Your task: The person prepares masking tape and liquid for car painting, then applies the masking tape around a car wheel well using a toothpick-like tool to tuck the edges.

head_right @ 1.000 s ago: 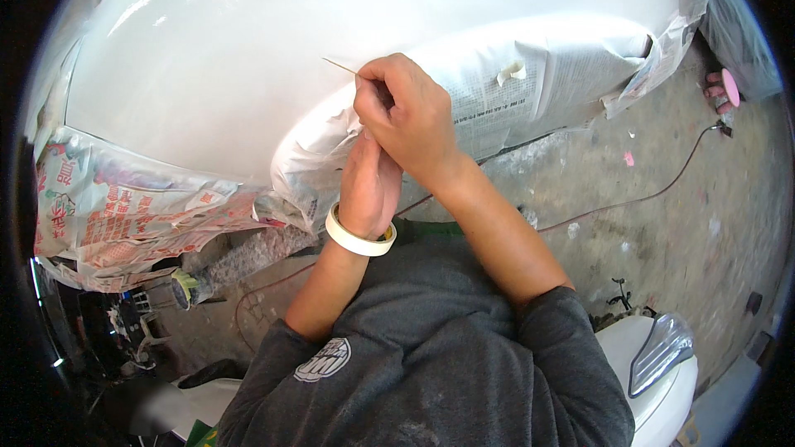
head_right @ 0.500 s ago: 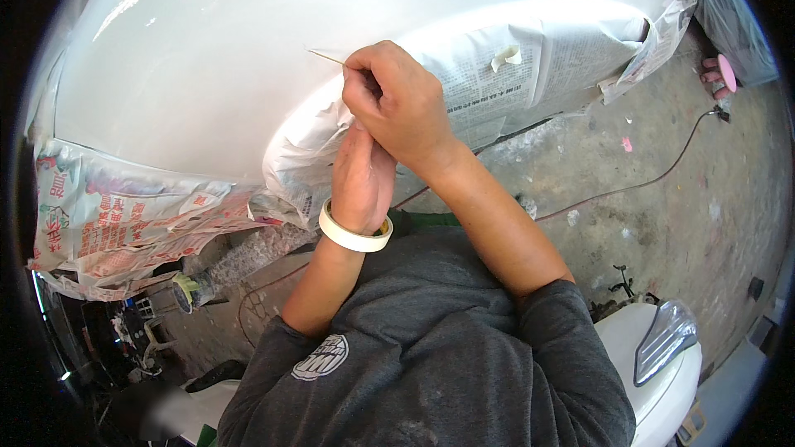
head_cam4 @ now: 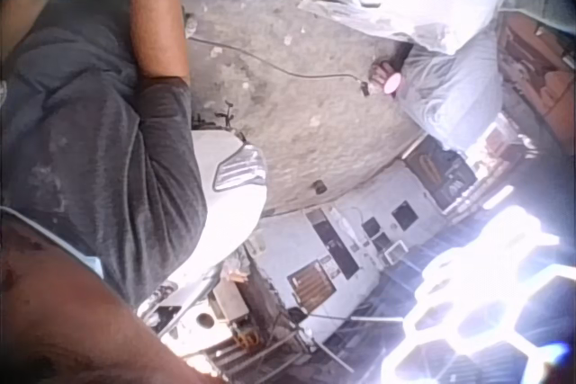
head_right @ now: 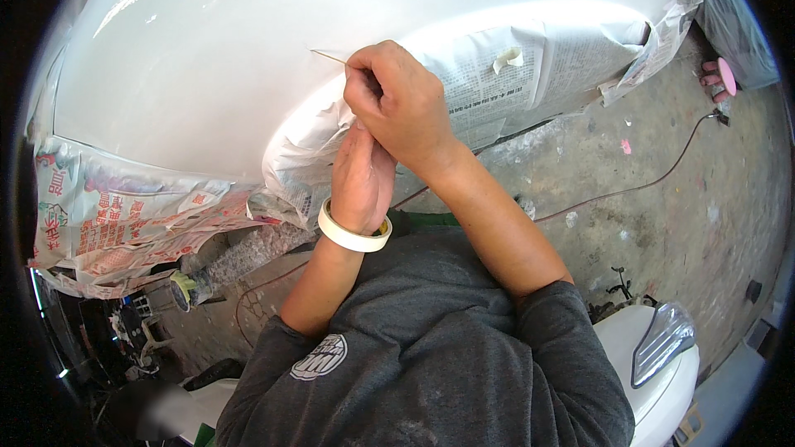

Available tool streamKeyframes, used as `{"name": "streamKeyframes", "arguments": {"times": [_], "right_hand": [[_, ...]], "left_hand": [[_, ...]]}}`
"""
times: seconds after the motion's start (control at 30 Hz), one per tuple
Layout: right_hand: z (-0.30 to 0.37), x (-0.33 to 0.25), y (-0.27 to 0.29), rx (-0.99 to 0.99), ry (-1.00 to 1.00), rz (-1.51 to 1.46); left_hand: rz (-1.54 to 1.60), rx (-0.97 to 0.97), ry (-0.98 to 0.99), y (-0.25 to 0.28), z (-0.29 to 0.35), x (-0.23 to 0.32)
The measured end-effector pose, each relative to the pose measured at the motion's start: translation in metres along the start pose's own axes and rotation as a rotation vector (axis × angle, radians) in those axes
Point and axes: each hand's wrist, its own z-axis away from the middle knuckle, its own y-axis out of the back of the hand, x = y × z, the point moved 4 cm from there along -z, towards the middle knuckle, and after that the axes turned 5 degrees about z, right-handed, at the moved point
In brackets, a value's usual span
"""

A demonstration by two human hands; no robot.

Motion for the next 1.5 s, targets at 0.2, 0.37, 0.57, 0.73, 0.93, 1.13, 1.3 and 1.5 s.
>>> {"name": "streamKeyframes", "arguments": {"times": [0.2,0.37,0.57,0.73,0.93,1.13,1.3,1.5], "right_hand": [[-0.0007,0.0010,-0.0002,-0.099,-0.036,-0.016],[0.0002,0.0053,0.0017,-0.183,-0.165,-0.195],[0.0005,0.0042,0.0034,-0.180,-0.209,-0.285],[0.0038,0.0088,0.0040,-0.125,-0.344,-0.442],[0.0001,0.0053,0.0013,-0.086,-0.340,-0.361],[-0.0014,0.0050,0.0004,-0.087,-0.283,-0.296],[-0.0017,0.0056,-0.0007,-0.086,-0.273,-0.284],[-0.0026,0.0043,-0.0020,-0.092,-0.283,-0.294]], "left_hand": [[-0.012,-0.017,0.005,0.0006,-0.0002,0.0003],[-0.068,-0.034,-0.015,0.0032,0.0009,-0.0019],[-0.077,-0.031,-0.035,0.0015,0.0002,-0.0023],[-0.052,-0.045,-0.058,-0.0015,0.0000,-0.0013],[-0.090,-0.062,-0.039,0.0054,-0.0001,-0.0043],[-0.066,-0.027,-0.041,0.0025,0.0003,-0.0031],[-0.058,-0.026,-0.045,0.0031,0.0004,-0.0034],[-0.052,-0.028,-0.046,0.0034,0.0004,-0.0026]]}}
